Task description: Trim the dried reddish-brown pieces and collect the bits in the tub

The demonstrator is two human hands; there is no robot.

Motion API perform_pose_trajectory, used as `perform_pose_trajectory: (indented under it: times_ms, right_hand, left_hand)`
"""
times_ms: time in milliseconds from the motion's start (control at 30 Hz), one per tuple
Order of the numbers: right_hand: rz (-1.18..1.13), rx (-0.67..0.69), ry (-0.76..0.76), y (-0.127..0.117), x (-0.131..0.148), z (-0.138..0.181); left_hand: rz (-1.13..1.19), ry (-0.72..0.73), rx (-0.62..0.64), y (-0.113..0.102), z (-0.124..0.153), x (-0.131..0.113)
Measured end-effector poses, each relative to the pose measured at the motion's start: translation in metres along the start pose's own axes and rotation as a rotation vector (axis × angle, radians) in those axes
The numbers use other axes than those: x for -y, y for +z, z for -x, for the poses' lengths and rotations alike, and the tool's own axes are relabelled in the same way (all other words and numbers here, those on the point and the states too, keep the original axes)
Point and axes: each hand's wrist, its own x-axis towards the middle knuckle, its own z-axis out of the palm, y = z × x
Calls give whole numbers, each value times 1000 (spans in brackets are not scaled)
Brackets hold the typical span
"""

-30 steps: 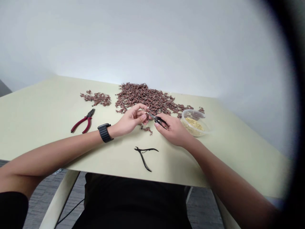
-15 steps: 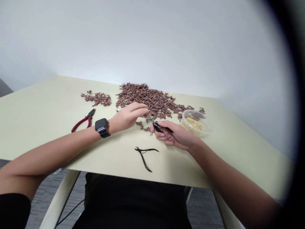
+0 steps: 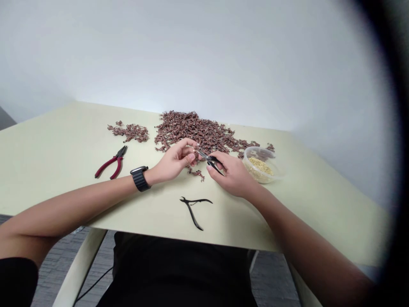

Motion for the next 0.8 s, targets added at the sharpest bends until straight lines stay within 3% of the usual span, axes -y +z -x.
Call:
perform_pose_trajectory:
  times_ms: [300,533,600,700,800]
  right_hand:
    - [15,9,-43,1,-6,-1]
    - [-122,52,33,-1,2,0]
    - [-295,93,110,-1,7,0]
    - [-679,216,296,-1,12,1]
    - [-1020,388,461,-4,15,0]
  left_hand:
    - [38,-6,39,0,-1,-2]
    - [-36,7,27,1,-1,0]
    - [-163,60,-28,1,0,-1]
    - [-564,265,-118,-5,1,-2]
    - [-1008,528,-54,-20,-2,-4]
